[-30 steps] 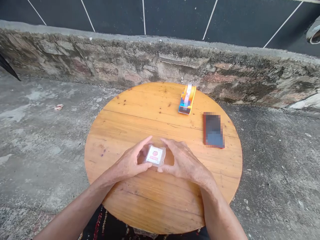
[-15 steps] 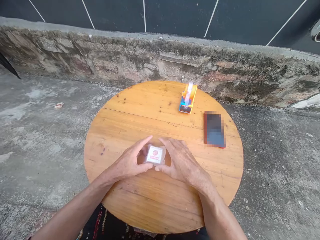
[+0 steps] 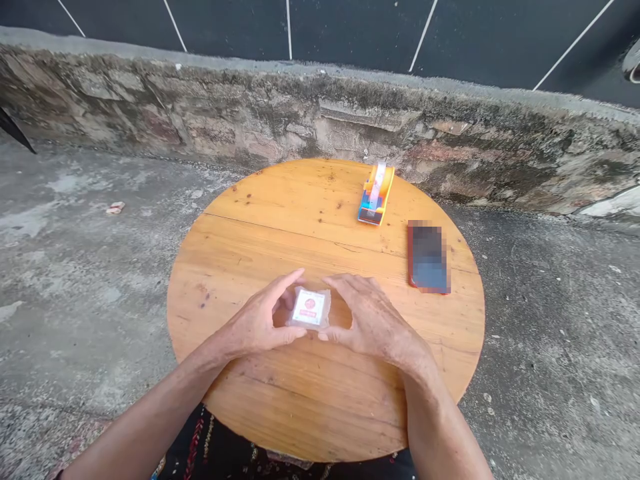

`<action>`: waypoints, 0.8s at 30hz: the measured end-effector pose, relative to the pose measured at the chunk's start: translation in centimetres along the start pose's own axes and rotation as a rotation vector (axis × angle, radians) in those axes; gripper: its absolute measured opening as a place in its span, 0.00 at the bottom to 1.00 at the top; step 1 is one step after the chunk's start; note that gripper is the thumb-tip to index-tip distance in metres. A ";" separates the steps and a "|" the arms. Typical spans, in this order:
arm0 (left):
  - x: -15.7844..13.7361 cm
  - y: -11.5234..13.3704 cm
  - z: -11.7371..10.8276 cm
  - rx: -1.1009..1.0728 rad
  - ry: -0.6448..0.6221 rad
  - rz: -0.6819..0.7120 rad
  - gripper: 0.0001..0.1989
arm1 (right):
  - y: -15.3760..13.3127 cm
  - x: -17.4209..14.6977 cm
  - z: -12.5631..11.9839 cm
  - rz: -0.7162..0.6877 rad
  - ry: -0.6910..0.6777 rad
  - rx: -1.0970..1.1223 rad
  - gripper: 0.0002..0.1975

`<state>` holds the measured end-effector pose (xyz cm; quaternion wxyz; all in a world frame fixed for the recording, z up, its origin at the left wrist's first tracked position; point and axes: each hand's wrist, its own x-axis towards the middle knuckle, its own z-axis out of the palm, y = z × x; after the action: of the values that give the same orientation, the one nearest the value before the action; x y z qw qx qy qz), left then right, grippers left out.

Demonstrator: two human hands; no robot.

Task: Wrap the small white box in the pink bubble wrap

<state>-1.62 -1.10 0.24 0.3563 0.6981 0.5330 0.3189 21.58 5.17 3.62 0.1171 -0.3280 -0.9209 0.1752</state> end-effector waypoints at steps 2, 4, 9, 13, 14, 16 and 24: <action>-0.1 0.0 0.0 -0.001 0.004 0.009 0.45 | 0.1 0.0 0.0 -0.004 -0.011 -0.003 0.36; -0.1 -0.1 0.0 -0.008 -0.005 0.013 0.45 | 0.1 0.0 -0.1 0.002 -0.019 -0.001 0.33; -0.2 -0.1 -0.4 -0.032 -0.026 0.033 0.43 | 0.2 -0.3 -0.8 0.006 0.003 0.037 0.24; -0.2 -0.2 -0.5 -0.037 -0.018 0.039 0.43 | 0.4 -0.5 -0.9 0.037 0.023 0.047 0.23; -0.2 -0.2 -0.5 -0.033 -0.018 0.039 0.43 | 0.5 -0.5 -0.8 0.047 0.010 0.046 0.24; -0.1 -0.2 -0.3 -0.022 -0.017 0.037 0.43 | 0.6 -0.5 -0.4 0.063 -0.032 0.051 0.26; 0.0 -0.2 0.1 -0.016 -0.017 -0.014 0.40 | 0.5 -0.3 0.0 0.035 -0.109 0.100 0.30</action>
<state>-1.58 -1.04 0.01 0.3685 0.6941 0.5324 0.3147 22.09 5.38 3.39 0.0800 -0.3277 -0.9101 0.2405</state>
